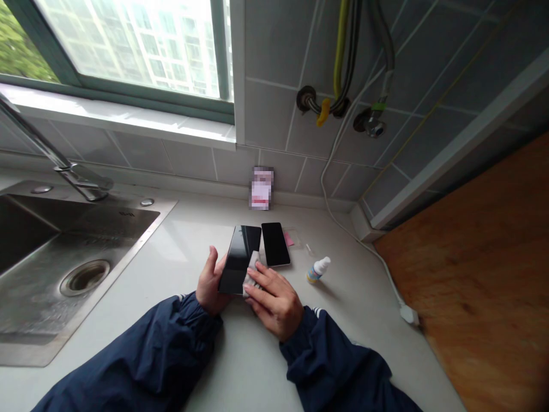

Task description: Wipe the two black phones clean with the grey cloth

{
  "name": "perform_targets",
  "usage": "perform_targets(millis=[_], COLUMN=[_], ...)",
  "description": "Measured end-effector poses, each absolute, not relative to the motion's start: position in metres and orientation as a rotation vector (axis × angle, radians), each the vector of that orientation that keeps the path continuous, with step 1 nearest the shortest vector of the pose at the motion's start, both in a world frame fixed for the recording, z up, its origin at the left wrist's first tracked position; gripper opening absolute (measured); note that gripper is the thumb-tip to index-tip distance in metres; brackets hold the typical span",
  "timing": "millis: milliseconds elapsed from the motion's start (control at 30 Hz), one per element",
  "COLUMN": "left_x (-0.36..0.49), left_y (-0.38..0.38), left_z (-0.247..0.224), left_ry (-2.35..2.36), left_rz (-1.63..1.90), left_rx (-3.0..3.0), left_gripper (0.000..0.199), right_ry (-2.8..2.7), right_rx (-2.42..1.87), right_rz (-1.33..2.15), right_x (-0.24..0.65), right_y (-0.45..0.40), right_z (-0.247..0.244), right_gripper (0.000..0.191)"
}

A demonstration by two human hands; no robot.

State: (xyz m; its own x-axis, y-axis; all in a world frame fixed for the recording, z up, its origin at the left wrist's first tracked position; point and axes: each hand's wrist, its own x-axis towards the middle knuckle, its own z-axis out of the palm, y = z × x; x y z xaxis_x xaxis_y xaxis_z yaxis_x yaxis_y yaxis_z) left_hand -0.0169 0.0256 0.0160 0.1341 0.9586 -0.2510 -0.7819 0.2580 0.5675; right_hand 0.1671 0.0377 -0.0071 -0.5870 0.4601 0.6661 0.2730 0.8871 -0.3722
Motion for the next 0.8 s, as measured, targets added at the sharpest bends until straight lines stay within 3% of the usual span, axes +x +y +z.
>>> perform_targets(millis=[233,433,800], left_x=[-0.029,-0.039,-0.031], left_y=[0.037,0.042,0.040], left_z=[0.020,0.026,0.018], left_ry=[0.846,1.052,1.182], left_rz=[1.332,1.119,1.186], left_rx=[0.453,0.446,0.498], left_gripper=[0.069,0.072,0.066], right_ry=[-1.752,-1.593,-1.582], right_rx=[-0.681,-0.839,-0.897], right_rz=[0.861,0.919,0.993], right_x=[0.166,0.171,0.170], right_y=[0.034,0.037,0.041], right_z=[0.000,-0.004,-0.013], right_gripper=[0.023,0.017,0.022])
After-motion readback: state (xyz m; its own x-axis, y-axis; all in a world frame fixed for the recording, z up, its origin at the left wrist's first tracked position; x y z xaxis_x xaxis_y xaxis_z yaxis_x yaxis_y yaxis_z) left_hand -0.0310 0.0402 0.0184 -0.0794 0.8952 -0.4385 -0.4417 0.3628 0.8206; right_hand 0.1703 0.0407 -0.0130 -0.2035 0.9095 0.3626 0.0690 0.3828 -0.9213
